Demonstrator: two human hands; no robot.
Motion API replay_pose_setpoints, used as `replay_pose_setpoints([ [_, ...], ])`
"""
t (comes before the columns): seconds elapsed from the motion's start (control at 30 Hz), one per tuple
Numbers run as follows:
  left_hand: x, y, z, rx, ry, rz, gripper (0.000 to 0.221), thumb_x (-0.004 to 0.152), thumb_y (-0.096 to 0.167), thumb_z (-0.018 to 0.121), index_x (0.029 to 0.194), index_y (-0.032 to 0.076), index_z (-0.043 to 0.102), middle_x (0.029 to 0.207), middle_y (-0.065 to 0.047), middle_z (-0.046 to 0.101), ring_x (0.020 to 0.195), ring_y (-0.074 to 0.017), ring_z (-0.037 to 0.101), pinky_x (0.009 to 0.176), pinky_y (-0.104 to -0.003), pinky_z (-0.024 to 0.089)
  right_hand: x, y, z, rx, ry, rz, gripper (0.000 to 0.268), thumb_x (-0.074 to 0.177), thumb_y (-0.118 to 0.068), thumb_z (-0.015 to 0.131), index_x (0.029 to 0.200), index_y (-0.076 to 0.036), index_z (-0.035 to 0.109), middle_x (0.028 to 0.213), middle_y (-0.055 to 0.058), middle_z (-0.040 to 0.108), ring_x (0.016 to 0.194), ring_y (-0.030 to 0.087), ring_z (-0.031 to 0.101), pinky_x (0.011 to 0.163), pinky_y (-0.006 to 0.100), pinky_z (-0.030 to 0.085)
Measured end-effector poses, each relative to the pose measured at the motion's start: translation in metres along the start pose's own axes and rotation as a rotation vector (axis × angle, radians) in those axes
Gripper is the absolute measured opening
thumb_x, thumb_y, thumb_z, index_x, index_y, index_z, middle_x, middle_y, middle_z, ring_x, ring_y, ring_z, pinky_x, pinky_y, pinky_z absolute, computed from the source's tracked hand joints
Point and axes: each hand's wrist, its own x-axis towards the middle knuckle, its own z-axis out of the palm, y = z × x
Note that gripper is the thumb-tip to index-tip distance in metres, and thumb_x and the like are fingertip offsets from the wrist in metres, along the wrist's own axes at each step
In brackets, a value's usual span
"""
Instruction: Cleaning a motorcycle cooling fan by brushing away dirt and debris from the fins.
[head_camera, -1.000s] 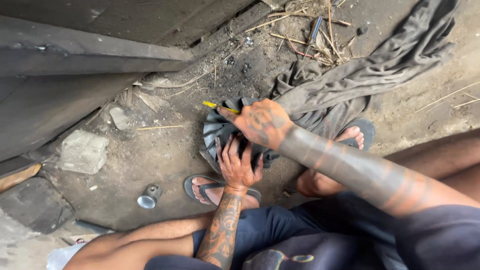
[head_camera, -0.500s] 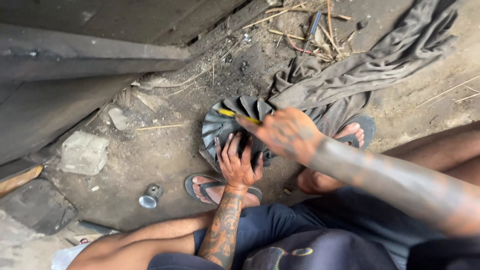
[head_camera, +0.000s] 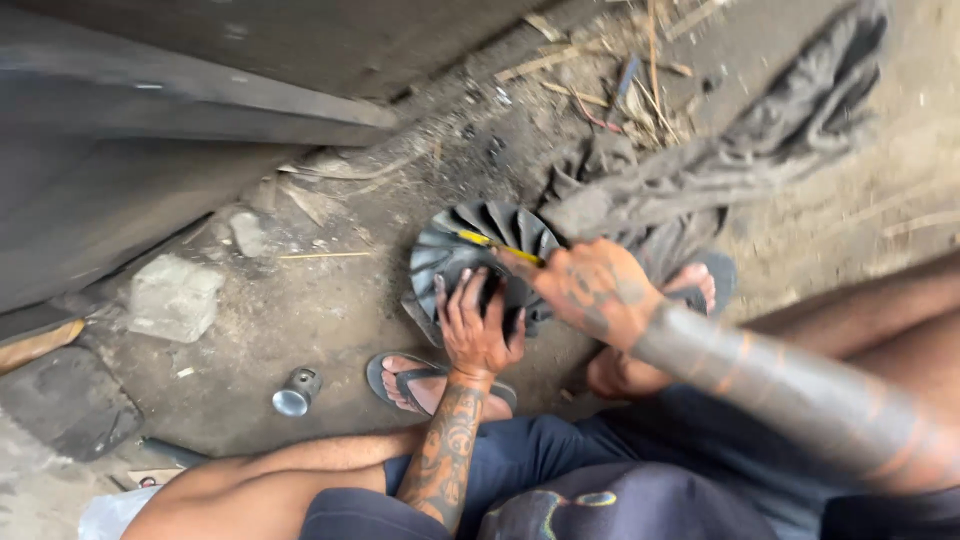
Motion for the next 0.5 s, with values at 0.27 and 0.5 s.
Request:
replay_pose_setpoints([
  [0.27, 0.001, 0.002, 0.009, -0.061, 0.006, -0.026, 0.044, 0.100, 0.045, 0.043, 0.127, 0.019, 0.067, 0.129, -0.015, 0.061, 0.122, -0.0341, 0.063, 0.106, -0.060, 0.042, 0.035, -0.010, -0.027, 0.325, -0.291, 0.148, 0.059, 0.096, -0.024, 0.033, 0.151, -0.044, 0.043, 0.074, 0.009, 0.078, 0.076, 0.029, 0.078, 0.074, 0.044, 0.062],
  [0.5, 0.002, 0.001, 0.008, -0.075, 0.036, -0.015, 0.045, 0.099, 0.044, 0.043, 0.129, 0.020, 0.065, 0.133, -0.012, 0.061, 0.123, -0.0311, 0.062, 0.108, -0.060, 0.041, 0.009, -0.027, -0.028, 0.246, -0.334, 0.219, 0.062, 0.092, -0.022, 0.039, 0.152, -0.040, 0.039, 0.076, 0.006, 0.077, 0.075, 0.029, 0.077, 0.068, 0.048, 0.062],
])
